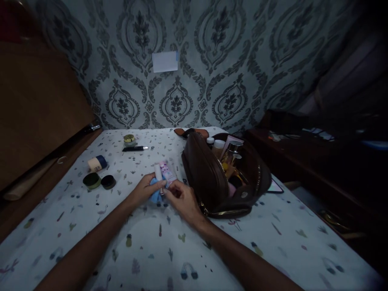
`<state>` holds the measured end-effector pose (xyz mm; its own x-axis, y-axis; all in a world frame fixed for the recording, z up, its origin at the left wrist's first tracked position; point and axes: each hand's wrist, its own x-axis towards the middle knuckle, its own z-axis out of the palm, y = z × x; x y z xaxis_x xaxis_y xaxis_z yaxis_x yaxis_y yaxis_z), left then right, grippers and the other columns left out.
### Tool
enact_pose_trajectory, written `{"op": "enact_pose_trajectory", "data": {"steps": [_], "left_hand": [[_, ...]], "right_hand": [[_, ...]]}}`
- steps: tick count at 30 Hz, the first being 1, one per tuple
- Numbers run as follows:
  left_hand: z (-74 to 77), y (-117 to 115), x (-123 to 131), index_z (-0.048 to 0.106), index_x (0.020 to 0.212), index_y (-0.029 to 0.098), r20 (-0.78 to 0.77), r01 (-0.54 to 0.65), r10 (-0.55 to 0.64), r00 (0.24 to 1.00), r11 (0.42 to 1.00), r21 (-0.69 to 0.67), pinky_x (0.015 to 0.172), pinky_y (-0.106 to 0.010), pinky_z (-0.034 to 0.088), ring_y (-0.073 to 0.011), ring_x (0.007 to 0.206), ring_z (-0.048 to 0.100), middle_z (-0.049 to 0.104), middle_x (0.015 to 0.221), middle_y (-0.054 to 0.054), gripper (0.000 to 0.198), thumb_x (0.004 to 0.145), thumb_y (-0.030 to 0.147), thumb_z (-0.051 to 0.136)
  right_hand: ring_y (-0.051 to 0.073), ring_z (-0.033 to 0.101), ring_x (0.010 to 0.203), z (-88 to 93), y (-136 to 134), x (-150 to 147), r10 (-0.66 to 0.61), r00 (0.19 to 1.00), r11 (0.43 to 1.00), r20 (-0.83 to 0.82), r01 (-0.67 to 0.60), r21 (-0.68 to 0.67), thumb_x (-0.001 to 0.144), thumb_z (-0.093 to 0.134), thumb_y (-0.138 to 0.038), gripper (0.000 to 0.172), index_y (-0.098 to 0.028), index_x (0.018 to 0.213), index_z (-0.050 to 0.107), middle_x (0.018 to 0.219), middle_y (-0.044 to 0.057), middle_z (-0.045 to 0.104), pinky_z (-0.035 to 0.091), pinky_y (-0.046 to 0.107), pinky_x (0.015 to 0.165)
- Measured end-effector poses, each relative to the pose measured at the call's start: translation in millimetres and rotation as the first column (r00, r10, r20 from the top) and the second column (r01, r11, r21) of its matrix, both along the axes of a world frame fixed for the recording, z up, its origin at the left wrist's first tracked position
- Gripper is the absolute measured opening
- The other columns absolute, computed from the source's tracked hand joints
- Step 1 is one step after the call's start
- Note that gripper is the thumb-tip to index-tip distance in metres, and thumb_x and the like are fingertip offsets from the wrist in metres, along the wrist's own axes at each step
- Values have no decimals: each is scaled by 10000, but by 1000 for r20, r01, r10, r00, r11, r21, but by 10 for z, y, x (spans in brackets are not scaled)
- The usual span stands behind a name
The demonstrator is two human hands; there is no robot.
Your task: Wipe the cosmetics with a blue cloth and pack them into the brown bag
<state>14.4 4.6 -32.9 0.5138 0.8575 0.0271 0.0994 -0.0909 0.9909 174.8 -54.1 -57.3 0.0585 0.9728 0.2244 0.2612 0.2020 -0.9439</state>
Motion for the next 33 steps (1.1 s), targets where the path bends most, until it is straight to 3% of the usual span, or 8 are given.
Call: {"op": "enact_pose_trajectory", "data": {"steps": [4, 7, 10, 13, 18, 23, 27, 33], "left_hand": [[129, 2, -67, 615, 784, 158, -270, 83, -16, 963, 968, 237, 606, -246, 433, -159, 645, 553, 600, 683, 10, 314, 849, 465, 604], [146, -22, -89, 621, 800, 177, -472, 246, 0, 881, 853, 460, 690, -269, 445, -187, 737, 600, 643, 772, -7, 238, 878, 396, 574], [79, -33, -106, 640, 930, 197, -588, 373, 77, 805, 705, 603, 756, -297, 461, -216, 839, 635, 683, 888, -41, 175, 899, 339, 544], [24, -7, -127, 643, 1016, 205, -622, 418, 113, 775, 646, 639, 776, -306, 473, -228, 888, 649, 696, 940, -63, 206, 918, 336, 518], [102, 89, -191, 660, 856, 217, -571, 336, 38, 820, 775, 535, 679, -252, 435, -194, 746, 622, 658, 780, -3, 228, 855, 441, 617], [201, 121, -241, 629, 752, 204, -389, 175, -80, 918, 960, 216, 563, -223, 389, -158, 600, 529, 570, 641, 37, 318, 765, 515, 692], [187, 105, -227, 577, 666, 194, -293, 111, -63, 954, 982, 150, 544, -228, 374, -143, 558, 466, 500, 584, 37, 442, 791, 617, 611], [192, 40, -140, 559, 659, 202, -203, -161, 160, 966, 987, 13, 479, -240, 365, -141, 480, 449, 511, 503, 32, 575, 765, 767, 531]], "right_hand": [[121, 499, 600, 75, -39, -9, 24, 997, 998, -74, -20, 62, 822, 618, -392, 304, -191, 1045, 564, 678, -59, 502, 398, 230, 566], [134, 527, 664, 100, -70, -10, 47, 995, 993, -87, -37, 108, 834, 625, -377, 461, -189, 1242, 522, 747, -43, 527, 428, 244, 623], [128, 507, 666, 123, -94, 1, 57, 996, 990, -64, -48, 133, 865, 599, -353, 316, -193, 1138, 600, 746, -37, 542, 414, 240, 631], [118, 492, 655, 153, -113, 16, 37, 999, 988, -38, -31, 152, 870, 589, -321, 168, -185, 953, 639, 726, -36, 549, 393, 231, 623], [117, 490, 647, 207, -155, 47, -31, 999, 977, -22, 35, 209, 896, 556, -323, 167, -185, 950, 635, 725, -30, 549, 392, 223, 609], [123, 523, 593, 244, -173, 68, -42, 993, 986, -111, 59, 154, 910, 540, -376, 223, -189, 1007, 612, 681, -33, 535, 399, 223, 552], [121, 540, 561, 265, -176, 57, -11, 987, 992, -161, 31, 122, 895, 550, -365, 205, -195, 999, 599, 624, -53, 528, 402, 219, 540], [119, 561, 613, 248, -198, 34, 15, 992, 989, -125, 3, 148, 874, 585, -311, 159, -201, 983, 623, 688, -47, 550, 434, 222, 598]]}}
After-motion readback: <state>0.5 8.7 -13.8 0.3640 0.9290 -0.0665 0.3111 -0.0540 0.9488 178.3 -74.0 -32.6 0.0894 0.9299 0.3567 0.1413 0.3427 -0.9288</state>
